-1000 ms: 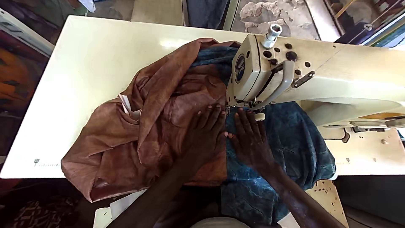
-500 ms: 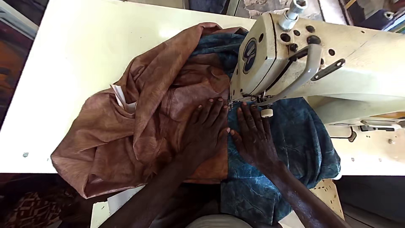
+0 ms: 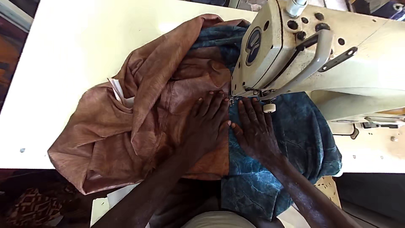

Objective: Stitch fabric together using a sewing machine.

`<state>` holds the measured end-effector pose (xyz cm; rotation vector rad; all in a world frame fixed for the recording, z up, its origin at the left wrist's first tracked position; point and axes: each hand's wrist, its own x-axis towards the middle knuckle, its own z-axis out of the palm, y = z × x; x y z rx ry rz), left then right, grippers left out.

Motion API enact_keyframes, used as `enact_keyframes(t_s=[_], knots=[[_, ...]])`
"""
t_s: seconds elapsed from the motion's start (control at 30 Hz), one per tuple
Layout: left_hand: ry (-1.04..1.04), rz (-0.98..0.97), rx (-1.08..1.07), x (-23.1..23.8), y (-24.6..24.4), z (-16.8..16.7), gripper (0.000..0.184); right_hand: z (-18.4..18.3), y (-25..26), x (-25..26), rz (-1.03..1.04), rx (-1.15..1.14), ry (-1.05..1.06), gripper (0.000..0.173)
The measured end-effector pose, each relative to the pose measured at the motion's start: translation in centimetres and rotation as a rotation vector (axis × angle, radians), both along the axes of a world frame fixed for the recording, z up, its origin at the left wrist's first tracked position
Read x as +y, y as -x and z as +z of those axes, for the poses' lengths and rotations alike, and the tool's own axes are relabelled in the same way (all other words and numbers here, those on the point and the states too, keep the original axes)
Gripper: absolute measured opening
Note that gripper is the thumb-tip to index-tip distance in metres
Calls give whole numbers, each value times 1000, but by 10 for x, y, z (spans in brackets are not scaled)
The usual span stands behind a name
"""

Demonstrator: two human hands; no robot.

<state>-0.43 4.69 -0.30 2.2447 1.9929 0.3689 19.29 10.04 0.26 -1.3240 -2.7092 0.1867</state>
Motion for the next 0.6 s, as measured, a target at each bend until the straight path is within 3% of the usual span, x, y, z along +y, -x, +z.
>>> enact_keyframes(t_s=[0.6], knots=[[-16, 11, 19, 15, 5, 2, 65, 1, 5, 19, 11, -10, 24, 75]])
